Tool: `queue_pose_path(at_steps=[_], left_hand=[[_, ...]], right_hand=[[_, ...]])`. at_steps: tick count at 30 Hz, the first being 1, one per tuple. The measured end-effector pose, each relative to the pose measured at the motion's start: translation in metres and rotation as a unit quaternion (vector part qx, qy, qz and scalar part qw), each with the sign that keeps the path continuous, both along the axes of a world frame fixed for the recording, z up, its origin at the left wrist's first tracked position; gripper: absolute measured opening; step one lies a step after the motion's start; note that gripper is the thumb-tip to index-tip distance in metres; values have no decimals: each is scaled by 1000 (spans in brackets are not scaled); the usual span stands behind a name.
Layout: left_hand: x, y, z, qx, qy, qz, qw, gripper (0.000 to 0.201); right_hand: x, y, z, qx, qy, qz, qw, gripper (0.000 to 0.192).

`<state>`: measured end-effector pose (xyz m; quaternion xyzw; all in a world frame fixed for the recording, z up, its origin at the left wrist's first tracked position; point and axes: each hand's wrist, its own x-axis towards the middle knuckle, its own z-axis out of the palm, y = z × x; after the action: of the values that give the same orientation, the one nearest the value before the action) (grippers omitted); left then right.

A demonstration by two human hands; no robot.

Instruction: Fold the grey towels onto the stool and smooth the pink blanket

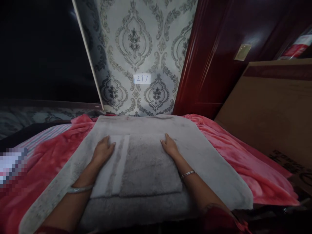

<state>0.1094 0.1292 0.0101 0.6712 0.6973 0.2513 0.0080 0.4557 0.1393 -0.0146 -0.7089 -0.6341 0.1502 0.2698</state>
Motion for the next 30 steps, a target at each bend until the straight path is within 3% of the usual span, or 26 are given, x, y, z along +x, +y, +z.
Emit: queue_pose_path(at_steps=[4,7,9,12,14,16,21,24,30], left_hand=[[-11,3,8,-35,-116,27,992,69],[-21,5,12,-35,-248,51,967,70],[-27,4,11,-27,-350,43,935,68],[-32,4,9,-19,-505,0,863,68],[-33,3,9,-22,-559,-10,829,69],[-34,2,11,-54,-577,-8,815,67],[-39,-7,22,-178,-581,-51,793,39],[-39,-14,27,-224,-581,-82,779,45],[-34,-19,32,-187,-573,-72,795,31]], right_hand=[[4,-2,5,-12,85,-16,996,78],[2,-3,12,-26,154,-44,987,83],[1,-5,16,-31,199,-62,978,84],[2,-10,19,-38,261,-76,962,83],[5,-13,19,-54,298,-76,950,79],[9,-15,20,-76,329,-70,939,70],[11,-17,27,-102,374,-48,920,48],[9,-19,36,-108,398,-22,911,36],[6,-25,50,-100,424,14,900,23]])
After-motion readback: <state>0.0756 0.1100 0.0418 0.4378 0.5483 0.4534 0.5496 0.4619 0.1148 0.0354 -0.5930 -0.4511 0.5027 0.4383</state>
